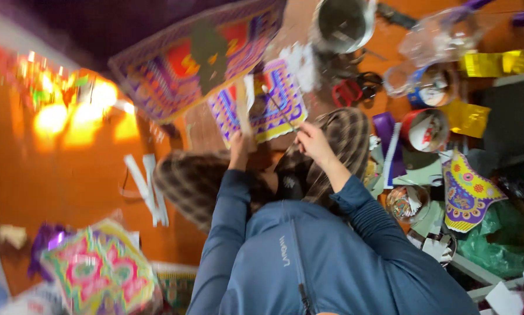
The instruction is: Decorating a purple horse-shaped craft object with colorful paper panels and yellow fringe.
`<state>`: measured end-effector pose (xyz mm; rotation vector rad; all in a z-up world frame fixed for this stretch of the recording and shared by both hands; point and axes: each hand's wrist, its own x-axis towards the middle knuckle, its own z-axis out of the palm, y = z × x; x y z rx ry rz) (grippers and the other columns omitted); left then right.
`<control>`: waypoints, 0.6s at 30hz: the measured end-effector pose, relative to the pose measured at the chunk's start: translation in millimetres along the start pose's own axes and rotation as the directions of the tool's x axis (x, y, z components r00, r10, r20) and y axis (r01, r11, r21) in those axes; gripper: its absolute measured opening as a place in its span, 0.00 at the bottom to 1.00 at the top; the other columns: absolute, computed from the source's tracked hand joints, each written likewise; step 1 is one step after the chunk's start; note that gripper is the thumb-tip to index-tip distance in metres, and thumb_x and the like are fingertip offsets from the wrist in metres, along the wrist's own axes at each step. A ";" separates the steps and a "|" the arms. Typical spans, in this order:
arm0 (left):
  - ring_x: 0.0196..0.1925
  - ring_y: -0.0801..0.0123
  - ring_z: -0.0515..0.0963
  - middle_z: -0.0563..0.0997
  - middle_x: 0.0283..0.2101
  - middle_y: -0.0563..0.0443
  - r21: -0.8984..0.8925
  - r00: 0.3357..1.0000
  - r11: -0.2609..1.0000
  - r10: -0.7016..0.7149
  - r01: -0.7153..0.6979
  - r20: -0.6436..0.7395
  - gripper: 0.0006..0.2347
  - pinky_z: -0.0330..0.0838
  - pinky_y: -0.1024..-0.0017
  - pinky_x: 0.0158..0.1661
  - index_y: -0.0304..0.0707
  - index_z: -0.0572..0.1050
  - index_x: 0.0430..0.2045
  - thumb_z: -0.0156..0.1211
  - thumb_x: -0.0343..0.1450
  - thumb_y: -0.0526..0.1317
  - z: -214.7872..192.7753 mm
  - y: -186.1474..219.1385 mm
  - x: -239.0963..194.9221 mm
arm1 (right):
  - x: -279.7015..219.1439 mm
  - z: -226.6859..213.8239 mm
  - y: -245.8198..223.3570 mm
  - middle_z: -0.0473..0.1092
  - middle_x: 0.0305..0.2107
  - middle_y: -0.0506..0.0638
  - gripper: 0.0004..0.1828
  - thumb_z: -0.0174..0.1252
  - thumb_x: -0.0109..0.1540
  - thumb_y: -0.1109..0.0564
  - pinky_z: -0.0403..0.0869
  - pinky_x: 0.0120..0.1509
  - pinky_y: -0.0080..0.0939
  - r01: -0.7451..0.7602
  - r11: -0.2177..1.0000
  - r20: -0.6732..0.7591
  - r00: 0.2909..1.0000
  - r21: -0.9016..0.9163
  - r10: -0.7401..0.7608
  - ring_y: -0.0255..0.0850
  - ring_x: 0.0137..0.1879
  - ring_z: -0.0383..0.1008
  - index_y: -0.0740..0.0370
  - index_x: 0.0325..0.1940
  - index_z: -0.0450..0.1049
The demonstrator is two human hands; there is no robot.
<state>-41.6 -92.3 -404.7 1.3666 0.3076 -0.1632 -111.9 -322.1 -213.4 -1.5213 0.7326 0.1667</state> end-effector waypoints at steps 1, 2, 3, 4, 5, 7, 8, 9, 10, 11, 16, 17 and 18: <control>0.34 0.74 0.68 0.69 0.33 0.58 -0.051 1.000 0.999 -0.006 0.006 -0.005 0.05 0.72 0.70 0.38 0.39 0.73 0.31 0.62 0.71 0.29 0.6 -7.8 -1.1 | -2.1 1.8 1.8 0.76 0.26 0.59 0.25 0.50 0.68 0.66 0.69 0.15 0.35 0.128 0.987 0.079 0.990 -0.100 -0.120 0.38 0.17 0.72 0.64 0.70 0.75; 0.35 0.72 0.67 0.68 0.34 0.57 -0.102 1.000 0.995 -0.010 0.009 -0.010 0.04 0.73 0.69 0.40 0.39 0.73 0.33 0.60 0.72 0.29 0.6 -16.1 -1.5 | -3.6 3.9 3.7 0.76 0.26 0.59 0.28 0.47 0.69 0.69 0.70 0.18 0.36 0.261 0.948 0.171 0.958 -0.181 -0.231 0.40 0.18 0.74 0.62 0.74 0.72; 0.35 0.72 0.67 0.68 0.34 0.57 -0.098 0.998 0.995 -0.029 0.025 -0.047 0.04 0.73 0.69 0.40 0.39 0.73 0.33 0.60 0.72 0.29 -0.8 -22.3 -2.3 | -10.2 8.0 -4.7 0.76 0.26 0.59 0.28 0.47 0.69 0.69 0.70 0.18 0.36 0.242 0.952 0.203 0.958 -0.187 -0.204 0.40 0.18 0.74 0.62 0.74 0.72; 0.34 0.68 0.68 0.70 0.31 0.52 -0.010 0.999 1.000 0.025 -0.026 -0.045 0.02 0.72 0.63 0.40 0.34 0.73 0.30 0.58 0.70 0.28 -2.5 -28.5 -2.9 | -16.2 11.9 -13.8 0.78 0.27 0.54 0.26 0.49 0.70 0.66 0.73 0.24 0.37 0.257 0.892 0.216 0.959 -0.371 -0.186 0.40 0.21 0.77 0.53 0.71 0.76; 0.34 0.64 0.68 0.71 0.28 0.48 0.076 0.996 0.994 0.082 -0.080 -0.031 0.01 0.71 0.58 0.39 0.29 0.73 0.26 0.57 0.68 0.27 -0.3 -33.5 2.6 | -18.3 14.9 -25.7 0.81 0.27 0.48 0.25 0.50 0.71 0.63 0.76 0.29 0.39 0.277 0.796 0.226 0.957 -0.539 -0.180 0.39 0.24 0.80 0.43 0.68 0.80; 0.32 0.65 0.69 0.71 0.26 0.50 0.132 0.995 0.989 0.080 -0.071 -0.065 0.02 0.71 0.59 0.38 0.33 0.74 0.25 0.58 0.66 0.28 -5.4 -38.6 7.4 | -17.9 24.2 -30.1 0.81 0.28 0.47 0.27 0.49 0.71 0.60 0.78 0.41 0.48 0.309 0.701 0.286 0.946 -0.643 -0.154 0.45 0.33 0.82 0.37 0.69 0.79; 0.31 0.67 0.70 0.71 0.24 0.52 0.184 0.994 0.980 0.089 -0.075 -0.069 0.03 0.72 0.61 0.36 0.36 0.74 0.23 0.60 0.65 0.28 -5.3 -40.3 12.2 | -16.5 27.6 -34.0 0.80 0.29 0.45 0.28 0.47 0.72 0.58 0.81 0.52 0.57 0.342 0.594 0.321 0.936 -0.728 -0.146 0.51 0.42 0.84 0.31 0.71 0.77; 0.31 0.67 0.70 0.71 0.24 0.52 0.182 0.993 0.981 0.083 -0.067 -0.084 0.03 0.72 0.61 0.36 0.36 0.74 0.23 0.60 0.65 0.28 -4.5 -38.8 11.0 | -16.5 31.5 -32.0 0.80 0.29 0.45 0.28 0.47 0.72 0.58 0.81 0.52 0.57 0.347 0.590 0.333 0.933 -0.729 -0.137 0.51 0.42 0.84 0.31 0.71 0.77; 0.29 0.67 0.74 0.74 0.22 0.52 0.222 0.994 0.975 0.042 -0.019 -0.101 0.01 0.74 0.61 0.36 0.37 0.77 0.23 0.60 0.64 0.31 -2.9 -37.1 9.7 | -16.5 34.5 -30.4 0.80 0.31 0.52 0.27 0.47 0.72 0.58 0.79 0.52 0.64 0.409 0.506 0.380 0.910 -0.759 -0.167 0.59 0.44 0.82 0.37 0.72 0.76; 0.27 0.67 0.78 0.76 0.21 0.52 0.260 0.994 0.965 0.003 0.027 -0.113 0.02 0.75 0.61 0.35 0.38 0.79 0.23 0.60 0.63 0.33 0.2 -35.1 10.2 | -16.2 36.9 -29.0 0.80 0.33 0.58 0.26 0.46 0.73 0.57 0.78 0.52 0.71 0.465 0.418 0.423 0.885 -0.781 -0.195 0.66 0.46 0.81 0.42 0.73 0.76; 0.40 0.50 0.85 0.83 0.29 0.44 0.525 0.989 0.843 -0.050 0.116 -0.139 0.06 0.77 0.52 0.44 0.43 0.82 0.25 0.60 0.64 0.41 4.4 -46.3 14.4 | -13.6 61.5 -31.6 0.80 0.36 0.62 0.27 0.45 0.73 0.62 0.82 0.50 0.63 0.532 0.399 0.489 0.846 -0.747 -0.211 0.64 0.45 0.83 0.53 0.74 0.75; 0.42 0.50 0.86 0.83 0.30 0.46 0.575 0.988 0.808 -0.051 0.128 -0.148 0.06 0.77 0.51 0.45 0.44 0.80 0.24 0.60 0.63 0.43 5.9 -47.9 15.8 | -10.7 65.9 -31.6 0.80 0.36 0.63 0.28 0.45 0.72 0.65 0.83 0.50 0.61 0.570 0.332 0.524 0.821 -0.751 -0.225 0.64 0.43 0.84 0.56 0.75 0.75; 0.42 0.50 0.86 0.83 0.30 0.46 0.573 0.987 0.809 -0.053 0.130 -0.150 0.06 0.77 0.51 0.45 0.44 0.80 0.24 0.60 0.63 0.43 6.0 -43.2 13.5 | -7.7 67.0 -28.9 0.80 0.36 0.63 0.28 0.45 0.72 0.65 0.83 0.50 0.61 0.571 0.330 0.526 0.821 -0.752 -0.223 0.64 0.43 0.84 0.56 0.75 0.75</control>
